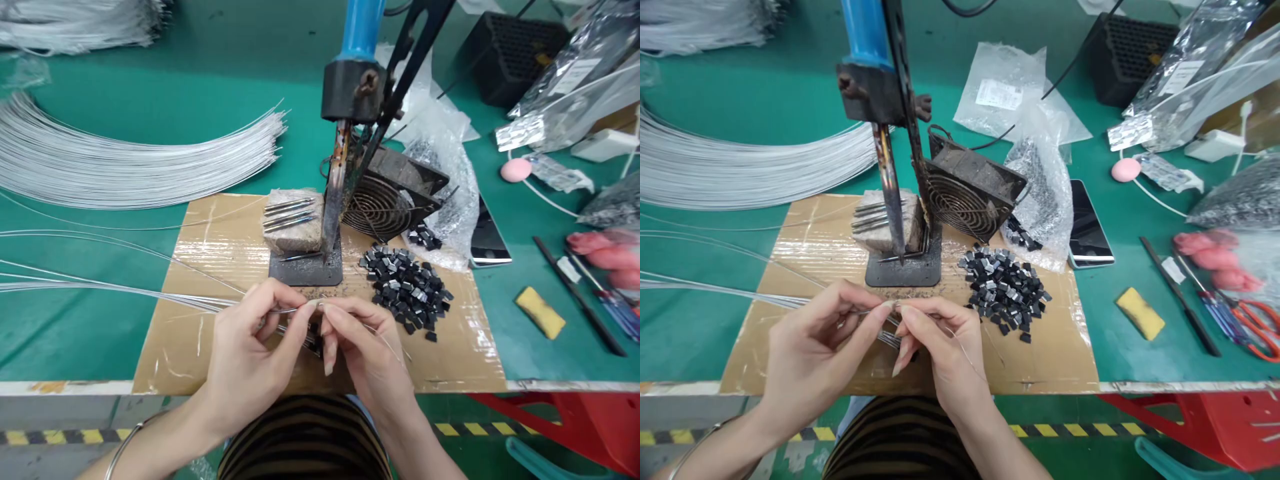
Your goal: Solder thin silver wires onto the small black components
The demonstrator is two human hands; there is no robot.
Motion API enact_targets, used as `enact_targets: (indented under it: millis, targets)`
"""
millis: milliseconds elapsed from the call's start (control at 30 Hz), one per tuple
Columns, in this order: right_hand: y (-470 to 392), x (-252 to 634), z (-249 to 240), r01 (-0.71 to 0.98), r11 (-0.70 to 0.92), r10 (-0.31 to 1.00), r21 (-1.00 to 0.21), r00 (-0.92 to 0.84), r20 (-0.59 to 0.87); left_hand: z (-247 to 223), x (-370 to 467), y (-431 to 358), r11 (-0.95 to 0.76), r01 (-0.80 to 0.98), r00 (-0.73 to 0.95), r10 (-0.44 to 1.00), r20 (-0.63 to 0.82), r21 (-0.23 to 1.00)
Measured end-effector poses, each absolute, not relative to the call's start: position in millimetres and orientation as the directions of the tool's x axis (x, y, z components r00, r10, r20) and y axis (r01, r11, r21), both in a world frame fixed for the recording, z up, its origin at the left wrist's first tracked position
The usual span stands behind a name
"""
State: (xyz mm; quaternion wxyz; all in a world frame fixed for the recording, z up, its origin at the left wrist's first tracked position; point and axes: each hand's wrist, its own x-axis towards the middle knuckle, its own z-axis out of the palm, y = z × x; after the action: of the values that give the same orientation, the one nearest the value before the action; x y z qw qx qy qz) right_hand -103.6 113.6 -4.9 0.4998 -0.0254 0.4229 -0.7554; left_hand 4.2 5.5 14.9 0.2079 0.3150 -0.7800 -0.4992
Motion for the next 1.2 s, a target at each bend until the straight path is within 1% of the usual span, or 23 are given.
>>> enact_targets:
  millis: [133, 333, 433, 500, 533, 567, 600, 633, 667, 700, 733, 767, 800, 833, 867, 900, 967, 1100, 1167, 1200]
  targets:
    - [110, -98, -4, 0.751, -0.195, -0.749, -0.631, -0.53, -0.398, 12, 4, 8, 0.319, -0.276, -0.706, -0.707, 0.033, 0.907]
    - [106, -87, -4, 0.766, -0.251, -0.717, -0.592, -0.558, -0.418, 9, 3, 11, 0.248, -0.272, -0.685, -0.729, -0.005, 0.93]
    - [107, -86, -5, 0.754, -0.247, -0.713, -0.608, -0.566, -0.413, 9, 3, 11, 0.215, -0.272, -0.672, -0.74, -0.025, 0.938]
    - [111, -89, -4, 0.724, -0.192, -0.729, -0.663, -0.557, -0.397, 11, 2, 9, 0.201, -0.275, -0.663, -0.748, -0.034, 0.94]
    - [114, -92, -3, 0.678, -0.15, -0.727, -0.72, -0.569, -0.383, 12, 2, 8, 0.193, -0.281, -0.658, -0.752, -0.042, 0.94]
    - [117, -97, -2, 0.595, -0.098, -0.714, -0.798, -0.6, -0.36, 13, 2, 7, 0.181, -0.288, -0.653, -0.755, -0.055, 0.94]
    - [121, -103, -1, 0.458, -0.034, -0.681, -0.888, -0.661, -0.315, 14, 2, 6, 0.166, -0.293, -0.648, -0.759, -0.068, 0.941]
    - [125, -111, 0, 0.27, 0.047, -0.631, -0.962, -0.738, -0.238, 15, 2, 5, 0.15, -0.296, -0.642, -0.763, -0.08, 0.943]
    - [129, -119, 0, 0.045, 0.151, -0.574, -0.988, -0.809, -0.125, 16, 2, 4, 0.133, -0.296, -0.636, -0.766, -0.091, 0.946]
    - [132, -127, 0, -0.177, 0.268, -0.52, -0.947, -0.854, 0.012, 17, 1, 3, 0.126, -0.293, -0.633, -0.769, -0.093, 0.948]
    - [135, -135, -1, -0.358, 0.383, -0.493, -0.852, -0.859, 0.139, 17, 1, 3, 0.128, -0.29, -0.633, -0.769, -0.09, 0.948]
    - [137, -142, -3, -0.483, 0.477, -0.492, -0.734, -0.839, 0.232, 18, 1, 2, 0.139, -0.289, -0.635, -0.768, -0.081, 0.947]
    - [138, -149, -5, -0.562, 0.546, -0.502, -0.622, -0.813, 0.295, 17, 1, 2, 0.155, -0.291, -0.64, -0.765, -0.071, 0.944]
    - [139, -154, -7, -0.609, 0.589, -0.523, -0.531, -0.789, 0.324, 17, 1, 2, 0.172, -0.296, -0.645, -0.761, -0.064, 0.94]
    - [138, -157, -9, -0.637, 0.614, -0.544, -0.466, -0.769, 0.335, 17, 1, 3, 0.188, -0.299, -0.65, -0.758, -0.056, 0.935]
    - [137, -159, -11, -0.656, 0.624, -0.564, -0.424, -0.754, 0.337, 16, 1, 3, 0.203, -0.301, -0.654, -0.755, -0.047, 0.932]
    - [135, -161, -14, -0.674, 0.626, -0.589, -0.392, -0.738, 0.329, 15, 1, 3, 0.226, -0.301, -0.658, -0.752, -0.03, 0.927]
    - [132, -158, -15, -0.691, 0.581, -0.609, -0.431, -0.72, 0.334, 14, 2, 3, 0.256, -0.289, -0.672, -0.741, -0.005, 0.922]
    - [132, -155, -14, -0.694, 0.527, -0.601, -0.491, -0.712, 0.363, 14, 3, 2, 0.26, -0.283, -0.676, -0.737, 0.001, 0.923]
    - [133, -153, -12, -0.677, 0.497, -0.587, -0.543, -0.723, 0.364, 14, 3, 1, 0.259, -0.281, -0.676, -0.737, 0.001, 0.924]
